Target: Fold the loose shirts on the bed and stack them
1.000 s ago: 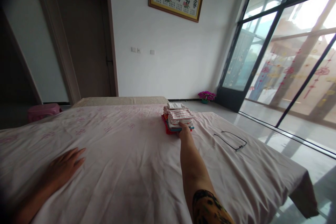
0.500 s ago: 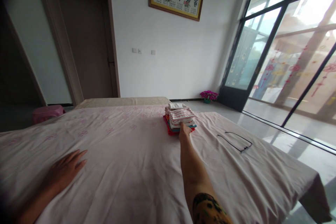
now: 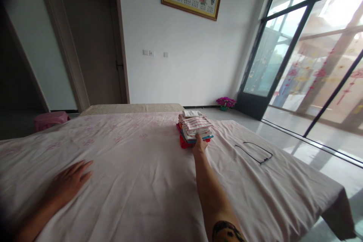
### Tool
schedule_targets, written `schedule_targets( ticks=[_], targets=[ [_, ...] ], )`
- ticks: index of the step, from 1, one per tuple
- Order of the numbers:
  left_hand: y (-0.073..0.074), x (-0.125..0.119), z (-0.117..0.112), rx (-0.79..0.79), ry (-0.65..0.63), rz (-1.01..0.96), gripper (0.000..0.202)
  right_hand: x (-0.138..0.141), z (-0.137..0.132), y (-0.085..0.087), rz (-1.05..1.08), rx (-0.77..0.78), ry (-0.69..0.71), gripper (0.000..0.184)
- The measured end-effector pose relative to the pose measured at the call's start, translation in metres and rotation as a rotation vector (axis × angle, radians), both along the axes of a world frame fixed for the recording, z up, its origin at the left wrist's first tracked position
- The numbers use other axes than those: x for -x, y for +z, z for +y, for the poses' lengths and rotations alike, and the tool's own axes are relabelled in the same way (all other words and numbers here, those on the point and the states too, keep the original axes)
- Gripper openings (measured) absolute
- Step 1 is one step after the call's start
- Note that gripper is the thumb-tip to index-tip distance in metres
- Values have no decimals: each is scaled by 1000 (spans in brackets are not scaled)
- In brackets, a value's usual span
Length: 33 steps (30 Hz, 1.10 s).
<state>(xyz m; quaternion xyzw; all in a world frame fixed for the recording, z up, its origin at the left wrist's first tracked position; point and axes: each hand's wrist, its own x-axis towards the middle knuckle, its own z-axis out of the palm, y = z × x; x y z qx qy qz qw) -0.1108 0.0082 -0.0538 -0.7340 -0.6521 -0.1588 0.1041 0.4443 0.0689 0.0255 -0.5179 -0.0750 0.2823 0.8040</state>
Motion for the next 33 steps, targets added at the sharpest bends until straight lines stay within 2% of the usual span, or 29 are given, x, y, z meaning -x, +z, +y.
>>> schedule_targets(
  ticks=[4,8,11,14,17,19,21,24,27,30,33],
  targets=[
    [0,1,1,-4,-2,8,61,14,-14,-1,66,-25,91,41],
    [-2,2,3,13,-6,20,65,50,-20,3,94,-85,212,40],
    [-4,3,5,21,0,16,67,93,-16,12,123,-136,368,35],
    [-5,5,6,25,-7,8,69,147,-7,24,171,-207,532,32],
    [-4,5,6,38,-13,-4,68,201,1,32,217,-216,653,32],
    [-2,5,5,46,-14,-11,66,230,3,30,241,-212,699,31],
    [-1,5,5,46,-16,-14,66,250,4,20,238,-156,745,28],
    [-1,6,5,16,-33,-36,65,263,2,0,213,-54,770,23],
    [-1,6,4,-8,-64,-122,60,261,-1,-14,185,1,793,20],
    [5,2,2,-37,-105,-330,62,254,-6,-16,145,26,842,19],
    [24,-12,2,-90,-113,-615,66,247,-11,-14,68,15,897,19]
  ],
)
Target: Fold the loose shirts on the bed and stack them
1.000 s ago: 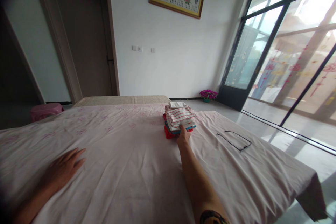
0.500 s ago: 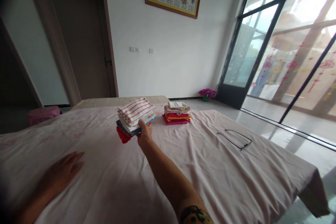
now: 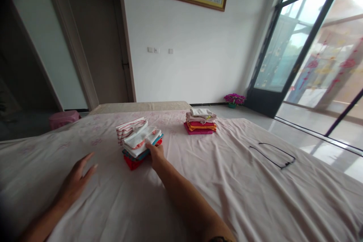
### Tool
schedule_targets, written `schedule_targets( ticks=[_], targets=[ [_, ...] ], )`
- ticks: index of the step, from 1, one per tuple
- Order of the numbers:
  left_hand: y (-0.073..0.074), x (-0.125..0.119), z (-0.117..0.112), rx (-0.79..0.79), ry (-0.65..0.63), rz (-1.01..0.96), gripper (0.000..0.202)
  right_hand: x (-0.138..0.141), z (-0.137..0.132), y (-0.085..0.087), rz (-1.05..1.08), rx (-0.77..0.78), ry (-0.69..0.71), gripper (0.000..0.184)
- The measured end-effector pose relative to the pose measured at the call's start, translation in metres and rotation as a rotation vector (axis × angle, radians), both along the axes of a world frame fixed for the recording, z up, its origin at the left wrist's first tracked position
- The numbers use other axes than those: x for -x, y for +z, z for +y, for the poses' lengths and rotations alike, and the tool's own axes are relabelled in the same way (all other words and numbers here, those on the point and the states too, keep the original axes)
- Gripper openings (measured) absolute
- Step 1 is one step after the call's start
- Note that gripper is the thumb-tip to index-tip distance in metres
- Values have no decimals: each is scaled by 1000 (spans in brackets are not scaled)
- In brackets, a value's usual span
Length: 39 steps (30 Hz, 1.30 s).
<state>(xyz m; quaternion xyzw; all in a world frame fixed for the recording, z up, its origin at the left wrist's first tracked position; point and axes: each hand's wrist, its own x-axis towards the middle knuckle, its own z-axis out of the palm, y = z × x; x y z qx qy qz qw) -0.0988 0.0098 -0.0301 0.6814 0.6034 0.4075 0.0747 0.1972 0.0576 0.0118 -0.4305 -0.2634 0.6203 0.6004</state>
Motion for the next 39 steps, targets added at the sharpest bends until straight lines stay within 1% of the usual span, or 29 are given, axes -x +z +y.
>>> schedule_targets(
  ticks=[1,2,3,4,6,7,8,10,11,12,14,15,17,19,21,24,27,31,33,35,36,38,39],
  targets=[
    [9,-7,2,16,-8,-91,66,-3,-1,0,-31,-11,-12,21],
    [18,-16,6,43,-32,-176,67,-7,-2,-1,-79,-25,-57,24],
    [28,-25,11,67,-60,-258,67,-12,-2,-1,-149,-49,-133,27],
    [37,-35,17,79,-92,-319,68,-18,-2,-1,-251,-91,-239,30],
    [52,-56,33,71,-180,-355,66,-31,-1,1,-536,-268,-443,33],
    [57,-67,41,62,-229,-341,64,-37,-2,4,-697,-394,-510,33],
    [60,-77,48,64,-276,-321,61,-42,-3,7,-850,-526,-540,33],
    [57,-94,60,107,-326,-300,57,-49,-6,12,-1093,-733,-520,37],
    [53,-99,65,115,-318,-293,55,-51,-8,13,-1188,-805,-467,39],
    [48,-102,68,122,-286,-286,54,-51,-10,14,-1269,-863,-393,41],
    [37,-101,73,123,-159,-266,52,-48,-12,12,-1389,-926,-245,42],
    [33,-96,75,122,-80,-252,53,-46,-11,10,-1423,-932,-196,42],
    [29,-83,80,112,77,-214,51,-43,-9,6,-1445,-901,-170,40],
    [33,-70,88,89,178,-168,46,-41,-6,4,-1432,-866,-187,39],
    [41,-62,100,73,216,-110,40,-41,-3,5,-1418,-864,-191,38],
    [53,-61,119,78,184,-17,37,-43,-1,5,-1407,-868,-195,38],
    [57,-66,136,154,137,53,31,-43,0,4,-1401,-866,-195,40],
    [54,-71,143,245,112,71,12,-43,1,2,-1384,-865,-193,42],
    [57,-71,141,264,111,42,11,-43,1,2,-1383,-869,-191,42],
    [67,-70,138,282,81,-12,15,-43,2,2,-1386,-876,-191,43],
    [75,-68,136,289,49,-42,18,-43,2,2,-1387,-878,-195,43],
    [98,-61,133,294,-40,-100,27,-43,3,1,-1382,-879,-203,43],
    [111,-57,131,277,-92,-166,32,-43,3,1,-1375,-879,-205,44]
  ],
)
